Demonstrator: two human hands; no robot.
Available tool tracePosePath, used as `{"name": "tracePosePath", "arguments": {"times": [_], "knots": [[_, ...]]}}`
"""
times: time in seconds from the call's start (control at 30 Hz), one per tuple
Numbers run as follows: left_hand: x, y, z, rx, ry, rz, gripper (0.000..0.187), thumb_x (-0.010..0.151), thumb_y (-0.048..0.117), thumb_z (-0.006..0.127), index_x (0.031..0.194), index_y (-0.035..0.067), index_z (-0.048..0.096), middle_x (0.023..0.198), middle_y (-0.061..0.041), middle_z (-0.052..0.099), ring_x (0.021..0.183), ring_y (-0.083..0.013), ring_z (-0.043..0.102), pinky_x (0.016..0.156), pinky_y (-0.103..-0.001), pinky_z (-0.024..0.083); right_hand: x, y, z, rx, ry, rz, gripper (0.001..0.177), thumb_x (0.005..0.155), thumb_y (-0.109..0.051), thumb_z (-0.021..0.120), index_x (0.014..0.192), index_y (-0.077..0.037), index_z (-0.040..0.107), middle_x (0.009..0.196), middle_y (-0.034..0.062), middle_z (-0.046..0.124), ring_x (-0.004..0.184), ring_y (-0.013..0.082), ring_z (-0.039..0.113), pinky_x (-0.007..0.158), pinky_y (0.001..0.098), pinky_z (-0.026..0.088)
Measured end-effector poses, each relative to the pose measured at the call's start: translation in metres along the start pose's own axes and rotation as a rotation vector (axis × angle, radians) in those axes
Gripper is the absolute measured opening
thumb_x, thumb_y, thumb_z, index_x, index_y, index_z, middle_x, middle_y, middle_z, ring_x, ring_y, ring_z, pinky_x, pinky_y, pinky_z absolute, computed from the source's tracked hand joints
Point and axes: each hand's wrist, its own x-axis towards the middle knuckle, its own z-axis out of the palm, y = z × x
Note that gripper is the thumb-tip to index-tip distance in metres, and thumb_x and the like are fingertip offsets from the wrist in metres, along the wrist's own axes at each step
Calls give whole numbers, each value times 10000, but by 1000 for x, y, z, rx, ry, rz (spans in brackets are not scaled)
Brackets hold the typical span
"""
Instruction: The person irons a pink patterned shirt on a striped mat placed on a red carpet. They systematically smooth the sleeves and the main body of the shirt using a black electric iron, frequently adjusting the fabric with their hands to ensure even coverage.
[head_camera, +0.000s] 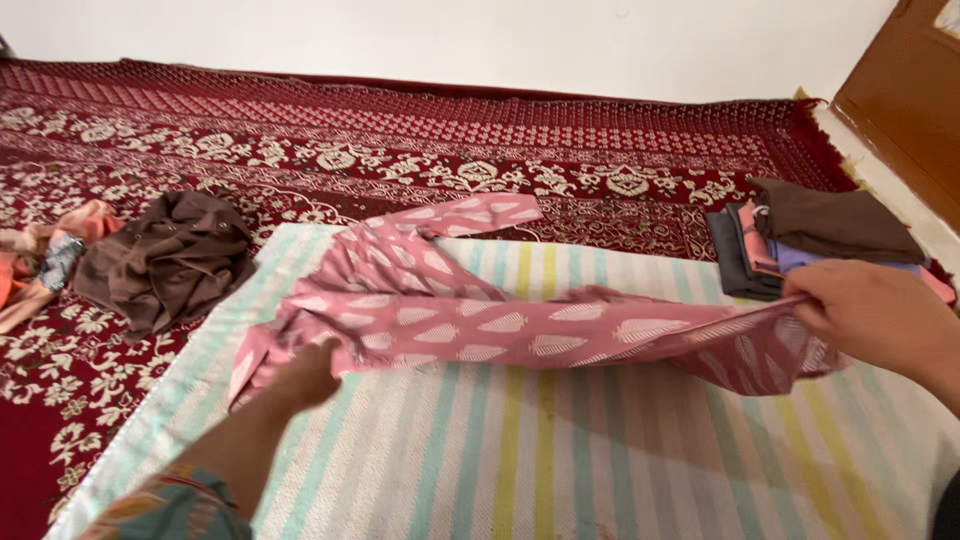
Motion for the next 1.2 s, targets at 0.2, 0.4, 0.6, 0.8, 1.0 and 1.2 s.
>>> {"name": "tracePosePath", "arguments": {"times": [0.2,0.4,0.6,0.8,1.0,1.2], "knots": [[13,60,28,-688,-339,-358,790,930,622,564,1514,109,422,1358,-223,656,1205,-377,682,954,-545,567,34,48,16,555,-73,377,223,929,13,523,969,-56,732,837,158,745,712,296,763,680,435,593],[24,118,34,-1758,-310,-741,724,1002,598,463,1610,245,291,1385,-227,512,1207,-405,584,987,-606,479,46,81,34,1049,5,619,253,945,99,420,982,69,668,777,207,705,534,232,646,417,375,481],[89,95,65,-2384,89,-687,122,1000,186,547,1078,93,535,874,-99,568,721,-202,517,633,-336,479,42,167,54,994,-141,198,190,907,139,453,996,61,601,766,266,705,497,363,601,369,442,484],[77,32,-15,-2361,250,-666,163,997,184,603,863,117,541,738,-11,560,595,-123,494,529,-234,437,4,124,79,485,-172,10,189,869,-194,748,1056,-166,743,883,37,729,752,165,716,649,326,656],[14,-31,-59,-2396,276,-325,137,1029,184,506,981,58,532,858,-58,593,668,-123,516,587,-241,464,-26,49,51,1,-457,-64,238,793,-321,743,1021,-254,737,919,-41,754,920,196,739,814,367,583],[-48,-60,-82,-1978,269,-424,142,914,123,527,1035,93,595,910,-27,634,762,-157,595,641,-283,510,-32,28,48,303,-1140,11,70,786,-104,779,820,-42,783,689,75,758,618,157,779,573,327,569]]}}
